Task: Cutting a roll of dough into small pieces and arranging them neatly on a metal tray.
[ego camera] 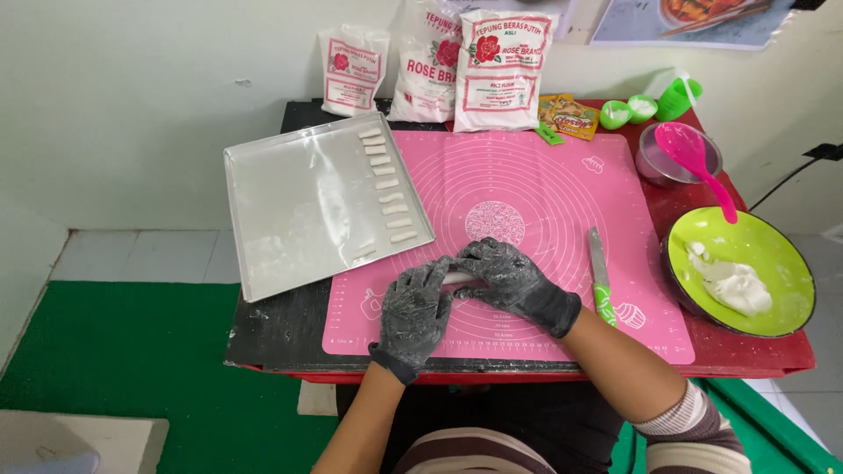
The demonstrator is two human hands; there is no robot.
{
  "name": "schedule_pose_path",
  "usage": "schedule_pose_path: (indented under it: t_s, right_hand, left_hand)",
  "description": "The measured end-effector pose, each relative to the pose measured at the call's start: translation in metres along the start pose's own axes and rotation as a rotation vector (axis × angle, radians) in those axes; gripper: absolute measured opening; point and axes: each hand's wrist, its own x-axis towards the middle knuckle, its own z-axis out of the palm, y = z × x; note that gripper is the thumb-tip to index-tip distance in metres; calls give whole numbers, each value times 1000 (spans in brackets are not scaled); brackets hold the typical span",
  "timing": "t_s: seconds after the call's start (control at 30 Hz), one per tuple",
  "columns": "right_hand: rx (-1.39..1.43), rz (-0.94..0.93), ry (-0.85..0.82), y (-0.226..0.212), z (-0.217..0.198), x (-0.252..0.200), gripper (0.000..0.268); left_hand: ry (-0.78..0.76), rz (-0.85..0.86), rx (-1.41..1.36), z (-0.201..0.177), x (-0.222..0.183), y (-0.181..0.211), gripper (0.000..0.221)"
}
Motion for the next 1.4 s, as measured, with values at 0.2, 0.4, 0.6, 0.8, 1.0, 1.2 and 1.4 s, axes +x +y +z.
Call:
schedule_pose_path:
  t_s: [0.2,0.4,0.6,0.8,1.0,1.2,1.4]
  right_hand:
    - [-24,-90,34,-32,-17,5,31]
    - [-114,-148,78,-19,-3,9,25]
    - [176,2,31,-64,-62,17,28]
    - [42,24,-8,-35,-9,7,62]
    - [-107,38,81,-14,18,12,53]
    - [-99,-8,163,-23,0,17,31]
    - [116,209,164,-63,-46,25,25]
  left_hand:
    - [-10,-17,-22,-4,0,0,53]
    - [-7,-30,-12,-1,3,0,56]
    - [217,0,-68,-24,16,14,60]
    - [353,-3,59,2,2,0,59]
    - [338,-116,-90,-21,10,13,48]
    - [320,-192,-146,-28,9,15,42]
    - [285,-215,-172,-39,15,22,34]
